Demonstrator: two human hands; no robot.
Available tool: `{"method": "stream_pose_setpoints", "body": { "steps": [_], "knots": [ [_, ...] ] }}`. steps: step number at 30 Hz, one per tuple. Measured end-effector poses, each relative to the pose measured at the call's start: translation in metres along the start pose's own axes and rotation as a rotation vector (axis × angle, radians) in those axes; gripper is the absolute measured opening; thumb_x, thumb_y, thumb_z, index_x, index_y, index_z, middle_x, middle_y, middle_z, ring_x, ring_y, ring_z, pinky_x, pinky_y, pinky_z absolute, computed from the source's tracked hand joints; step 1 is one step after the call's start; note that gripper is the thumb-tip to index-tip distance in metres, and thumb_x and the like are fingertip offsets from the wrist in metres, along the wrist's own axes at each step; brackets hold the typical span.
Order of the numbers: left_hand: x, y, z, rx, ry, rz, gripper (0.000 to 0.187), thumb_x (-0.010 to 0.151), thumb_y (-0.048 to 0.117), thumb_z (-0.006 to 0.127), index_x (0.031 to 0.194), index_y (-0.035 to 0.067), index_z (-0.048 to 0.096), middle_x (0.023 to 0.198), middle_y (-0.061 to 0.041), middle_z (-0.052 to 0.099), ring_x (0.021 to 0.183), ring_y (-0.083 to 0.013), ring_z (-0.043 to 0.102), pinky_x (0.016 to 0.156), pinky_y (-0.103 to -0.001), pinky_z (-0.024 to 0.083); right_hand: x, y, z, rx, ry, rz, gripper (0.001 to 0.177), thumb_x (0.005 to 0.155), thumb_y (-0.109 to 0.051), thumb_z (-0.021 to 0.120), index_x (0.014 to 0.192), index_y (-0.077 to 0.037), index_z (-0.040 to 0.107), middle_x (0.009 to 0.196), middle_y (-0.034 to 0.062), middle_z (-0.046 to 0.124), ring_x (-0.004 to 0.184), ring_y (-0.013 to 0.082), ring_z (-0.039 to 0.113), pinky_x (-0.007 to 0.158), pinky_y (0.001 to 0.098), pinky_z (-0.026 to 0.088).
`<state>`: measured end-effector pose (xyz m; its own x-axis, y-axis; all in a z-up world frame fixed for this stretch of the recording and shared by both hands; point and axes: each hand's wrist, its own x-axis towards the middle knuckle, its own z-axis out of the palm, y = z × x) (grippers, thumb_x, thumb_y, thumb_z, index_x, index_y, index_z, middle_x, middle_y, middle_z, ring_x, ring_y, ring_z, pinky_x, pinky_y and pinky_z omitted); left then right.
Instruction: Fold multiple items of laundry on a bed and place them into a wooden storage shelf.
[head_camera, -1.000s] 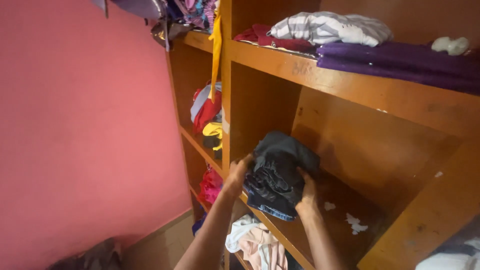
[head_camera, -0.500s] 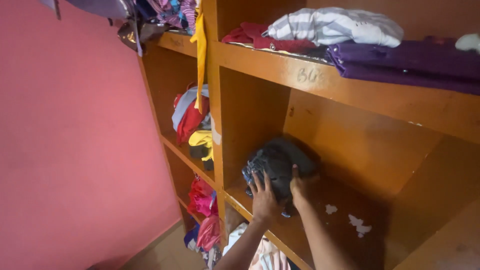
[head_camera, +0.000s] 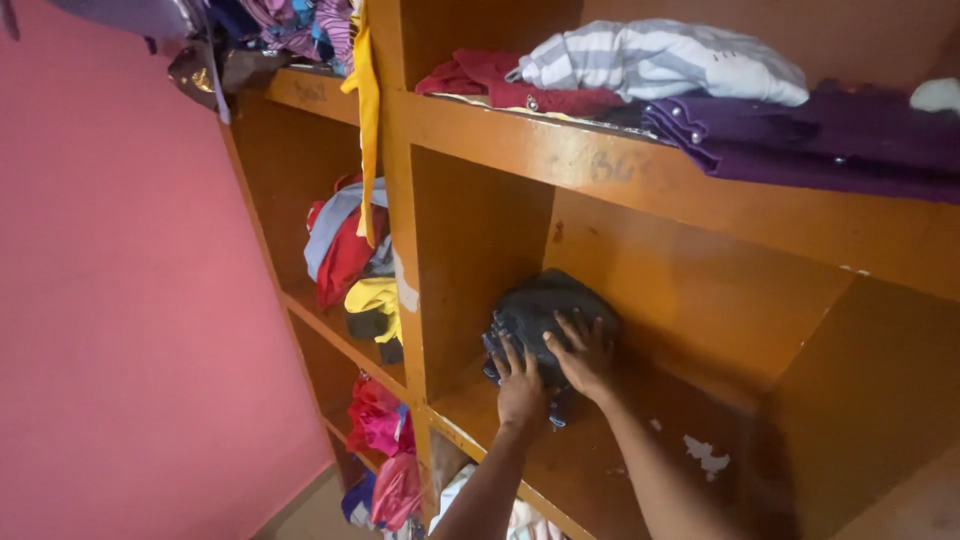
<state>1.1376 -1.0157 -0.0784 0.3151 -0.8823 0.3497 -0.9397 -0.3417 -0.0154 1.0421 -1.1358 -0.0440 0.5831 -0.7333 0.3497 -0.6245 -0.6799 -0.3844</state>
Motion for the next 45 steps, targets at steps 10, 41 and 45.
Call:
{"method": "stream_pose_setpoints", "body": {
  "steps": [10, 41, 45],
  "knots": [
    [0.013, 0.009, -0.017, -0.319, -0.135, -0.259, 0.090, 0.096, 0.048, 0.062, 0.165, 0.011, 0.018, 0.172, -0.030, -0.003, 0.149, -0.0576, 0.012, 0.119, -0.053, 0.028, 0.023, 0.009, 0.003, 0.017, -0.138, 0.056, 0.072, 0.097, -0.065, 0.039, 0.161, -0.037, 0.024, 0.173, 0.0068, 0.008, 0.155, 0.0489, 0.002, 0.121, 0.0661, 0.004],
    [-0.100, -0.032, 0.005, -0.219, 0.135, 0.128, 0.055, 0.099, 0.037, 0.046, 0.146, 0.009, 0.055, 0.155, -0.023, 0.042, 0.151, -0.0451, 0.027, 0.125, -0.056, 0.013, -0.119, -0.038, 0.092, 0.253, 0.492, 0.049, 0.053, 0.089, -0.016, 0.065, 0.137, -0.001, 0.051, 0.136, 0.0273, 0.053, 0.129, 0.0455, 0.050, 0.111, 0.0519, 0.039],
    [-0.120, -0.033, -0.012, -0.287, 0.063, 0.019, 0.061, 0.101, 0.041, 0.041, 0.150, 0.006, 0.046, 0.163, -0.019, 0.033, 0.153, -0.0379, 0.021, 0.122, -0.053, 0.012, -0.129, -0.042, 0.088, 0.265, 0.421, 0.112, 0.049, 0.086, -0.010, 0.063, 0.132, 0.001, 0.054, 0.129, 0.0289, 0.055, 0.122, 0.0458, 0.052, 0.106, 0.0502, 0.042]
  ]
}}
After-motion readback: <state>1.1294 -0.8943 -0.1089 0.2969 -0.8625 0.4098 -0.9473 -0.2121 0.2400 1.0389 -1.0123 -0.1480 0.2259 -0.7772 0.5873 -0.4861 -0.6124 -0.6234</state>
